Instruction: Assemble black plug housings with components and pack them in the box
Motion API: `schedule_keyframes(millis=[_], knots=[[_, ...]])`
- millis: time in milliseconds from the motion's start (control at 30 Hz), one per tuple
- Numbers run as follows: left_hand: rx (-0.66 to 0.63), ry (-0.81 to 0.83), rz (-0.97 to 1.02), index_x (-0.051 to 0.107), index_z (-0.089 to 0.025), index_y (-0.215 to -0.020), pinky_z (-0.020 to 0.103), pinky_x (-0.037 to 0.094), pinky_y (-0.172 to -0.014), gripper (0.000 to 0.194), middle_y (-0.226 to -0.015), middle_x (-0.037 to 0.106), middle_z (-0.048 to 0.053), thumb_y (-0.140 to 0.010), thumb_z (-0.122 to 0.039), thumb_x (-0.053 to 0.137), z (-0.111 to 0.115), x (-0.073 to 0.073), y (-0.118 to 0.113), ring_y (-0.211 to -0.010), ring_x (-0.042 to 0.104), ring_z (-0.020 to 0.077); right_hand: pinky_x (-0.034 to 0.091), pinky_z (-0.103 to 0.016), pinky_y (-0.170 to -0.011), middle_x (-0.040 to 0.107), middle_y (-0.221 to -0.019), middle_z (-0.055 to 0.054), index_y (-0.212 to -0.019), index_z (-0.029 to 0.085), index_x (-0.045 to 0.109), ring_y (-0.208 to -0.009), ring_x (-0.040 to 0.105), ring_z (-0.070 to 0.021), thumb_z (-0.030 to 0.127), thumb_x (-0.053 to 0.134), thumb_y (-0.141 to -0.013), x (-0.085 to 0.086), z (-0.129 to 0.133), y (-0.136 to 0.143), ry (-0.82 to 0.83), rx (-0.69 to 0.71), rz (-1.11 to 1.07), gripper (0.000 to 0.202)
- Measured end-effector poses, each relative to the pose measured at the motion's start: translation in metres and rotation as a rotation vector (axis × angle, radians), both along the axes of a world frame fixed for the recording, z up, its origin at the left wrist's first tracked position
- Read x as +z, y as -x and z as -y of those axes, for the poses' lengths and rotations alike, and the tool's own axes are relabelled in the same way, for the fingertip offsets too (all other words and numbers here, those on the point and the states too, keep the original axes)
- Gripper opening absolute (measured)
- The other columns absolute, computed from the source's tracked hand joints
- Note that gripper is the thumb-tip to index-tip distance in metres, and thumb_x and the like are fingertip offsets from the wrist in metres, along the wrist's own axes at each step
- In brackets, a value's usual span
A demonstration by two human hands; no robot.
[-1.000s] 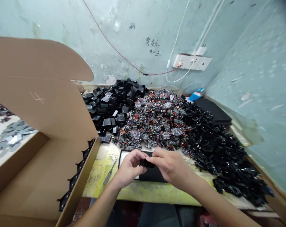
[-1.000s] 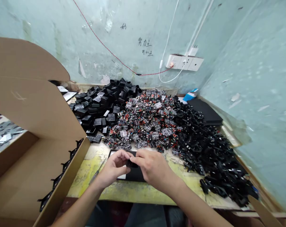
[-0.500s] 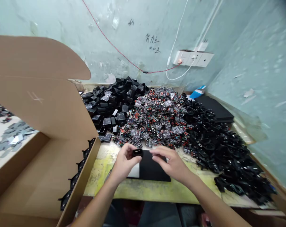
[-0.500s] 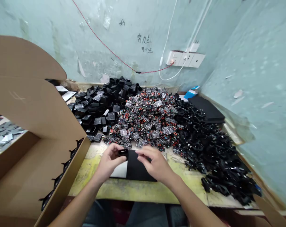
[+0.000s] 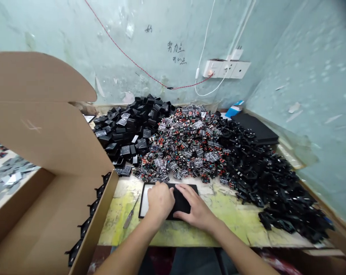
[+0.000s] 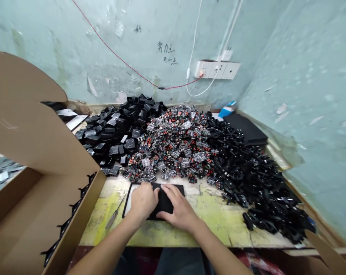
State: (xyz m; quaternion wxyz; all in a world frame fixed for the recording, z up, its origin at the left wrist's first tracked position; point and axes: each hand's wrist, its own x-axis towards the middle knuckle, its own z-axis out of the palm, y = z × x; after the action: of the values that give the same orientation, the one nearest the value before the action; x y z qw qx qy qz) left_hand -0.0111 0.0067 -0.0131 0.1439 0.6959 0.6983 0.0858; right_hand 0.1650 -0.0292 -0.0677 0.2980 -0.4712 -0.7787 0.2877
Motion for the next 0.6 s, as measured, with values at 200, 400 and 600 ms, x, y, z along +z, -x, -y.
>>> schedule_keyframes(millis=[200, 400, 600], knots=[[-0.018, -0.033, 0.009, 0.079, -0.015, -0.091, 0.042, 0.044, -0.084, 0.026, -0.098, 0.078, 0.019, -0.097, -0.027, 0.057, -0.003, -0.003, -0.004, -0.089, 0.074, 0.0327, 0.04, -0.06, -0.126, 0.049, -0.161, -0.019, -0.158, 0.024, 0.047, -0.149, 0.049, -0.0372, 0.037, 0.093, -0.077, 0.007, -0.006, 0.001, 0.037, 0.047, -0.034, 0.094], [-0.021, -0.175, 0.248, 0.077, -0.021, -0.091, 0.039, 0.044, -0.088, 0.015, -0.099, 0.08, 0.01, -0.092, -0.02, 0.062, -0.007, -0.019, 0.012, -0.093, 0.074, 0.0283, 0.042, -0.057, -0.126, 0.053, -0.158, -0.017, -0.155, 0.024, 0.052, -0.147, 0.051, -0.0363, 0.035, 0.095, -0.074, 0.007, -0.004, 0.005, 0.031, 0.025, -0.055, 0.092], [0.03, -0.36, 0.72, 0.08, -0.024, -0.089, 0.037, 0.053, -0.085, 0.01, -0.091, 0.08, 0.006, -0.086, -0.03, 0.073, -0.003, -0.017, 0.032, -0.09, 0.073, 0.0256, 0.052, -0.055, -0.115, 0.066, -0.138, -0.012, -0.141, 0.027, 0.064, -0.131, 0.061, -0.0301, 0.027, 0.067, -0.1, 0.026, -0.033, -0.018, -0.295, -0.205, -0.016, 0.041]])
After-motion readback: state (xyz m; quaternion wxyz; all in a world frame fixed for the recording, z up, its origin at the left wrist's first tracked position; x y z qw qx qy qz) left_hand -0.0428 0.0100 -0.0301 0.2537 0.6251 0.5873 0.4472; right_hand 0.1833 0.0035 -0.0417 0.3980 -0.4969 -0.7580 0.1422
